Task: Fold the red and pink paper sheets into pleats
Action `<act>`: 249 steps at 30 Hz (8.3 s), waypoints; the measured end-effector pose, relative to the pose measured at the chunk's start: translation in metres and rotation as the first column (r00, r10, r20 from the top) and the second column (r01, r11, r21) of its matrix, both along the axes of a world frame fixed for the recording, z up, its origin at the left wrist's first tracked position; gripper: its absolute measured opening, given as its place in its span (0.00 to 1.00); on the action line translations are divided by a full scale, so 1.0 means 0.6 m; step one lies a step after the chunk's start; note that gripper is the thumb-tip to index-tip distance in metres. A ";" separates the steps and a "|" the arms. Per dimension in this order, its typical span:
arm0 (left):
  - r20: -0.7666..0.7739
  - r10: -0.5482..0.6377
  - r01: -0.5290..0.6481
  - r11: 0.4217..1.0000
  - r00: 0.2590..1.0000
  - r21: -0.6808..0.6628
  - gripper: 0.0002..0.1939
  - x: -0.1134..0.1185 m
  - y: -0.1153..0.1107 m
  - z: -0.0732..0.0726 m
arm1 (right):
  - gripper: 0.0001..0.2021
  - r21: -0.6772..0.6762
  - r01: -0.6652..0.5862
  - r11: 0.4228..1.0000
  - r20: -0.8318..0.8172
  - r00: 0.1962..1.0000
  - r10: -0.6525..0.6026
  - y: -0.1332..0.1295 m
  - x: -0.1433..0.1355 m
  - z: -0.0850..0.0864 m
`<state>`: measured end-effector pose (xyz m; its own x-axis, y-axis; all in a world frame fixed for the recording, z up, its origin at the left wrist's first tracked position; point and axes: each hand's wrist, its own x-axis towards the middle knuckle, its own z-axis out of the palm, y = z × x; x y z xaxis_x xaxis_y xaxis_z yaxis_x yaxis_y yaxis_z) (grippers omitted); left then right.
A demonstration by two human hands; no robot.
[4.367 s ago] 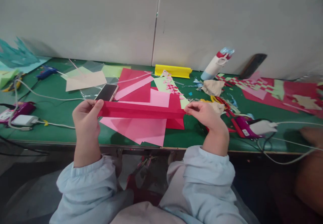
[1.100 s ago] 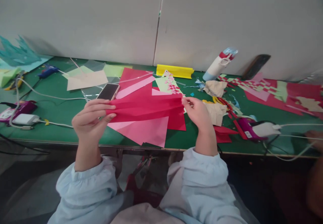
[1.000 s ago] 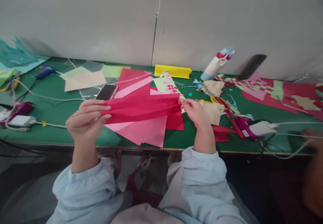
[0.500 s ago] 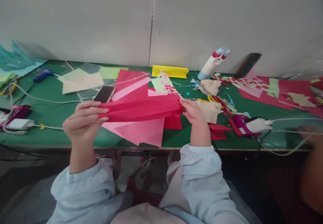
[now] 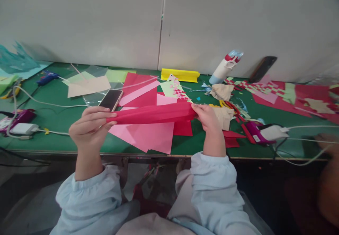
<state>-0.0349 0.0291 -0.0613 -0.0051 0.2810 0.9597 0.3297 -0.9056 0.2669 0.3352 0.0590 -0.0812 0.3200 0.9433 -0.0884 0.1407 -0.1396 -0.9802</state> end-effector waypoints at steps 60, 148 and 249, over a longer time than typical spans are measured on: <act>-0.123 -0.169 0.122 0.941 0.978 -0.317 0.08 0.045 -0.036 0.019 | 0.09 0.540 -0.659 0.524 0.737 0.671 0.085 -0.100 -0.255 0.060; 0.426 0.042 0.026 0.988 0.904 -0.152 0.06 -0.001 -0.011 0.021 | 0.10 0.400 -0.648 0.649 0.650 0.699 0.298 -0.082 -0.181 0.057; 0.495 0.372 -0.327 0.928 0.785 -0.178 0.10 -0.051 -0.002 0.033 | 0.18 0.287 -0.734 0.615 0.622 0.631 0.463 -0.081 -0.088 0.077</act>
<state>-0.0652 0.0277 -0.0415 -0.6008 0.2378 0.7632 0.4145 -0.7237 0.5518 0.2821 0.0106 -0.0352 -0.4686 0.7850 0.4053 0.4361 0.6045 -0.6666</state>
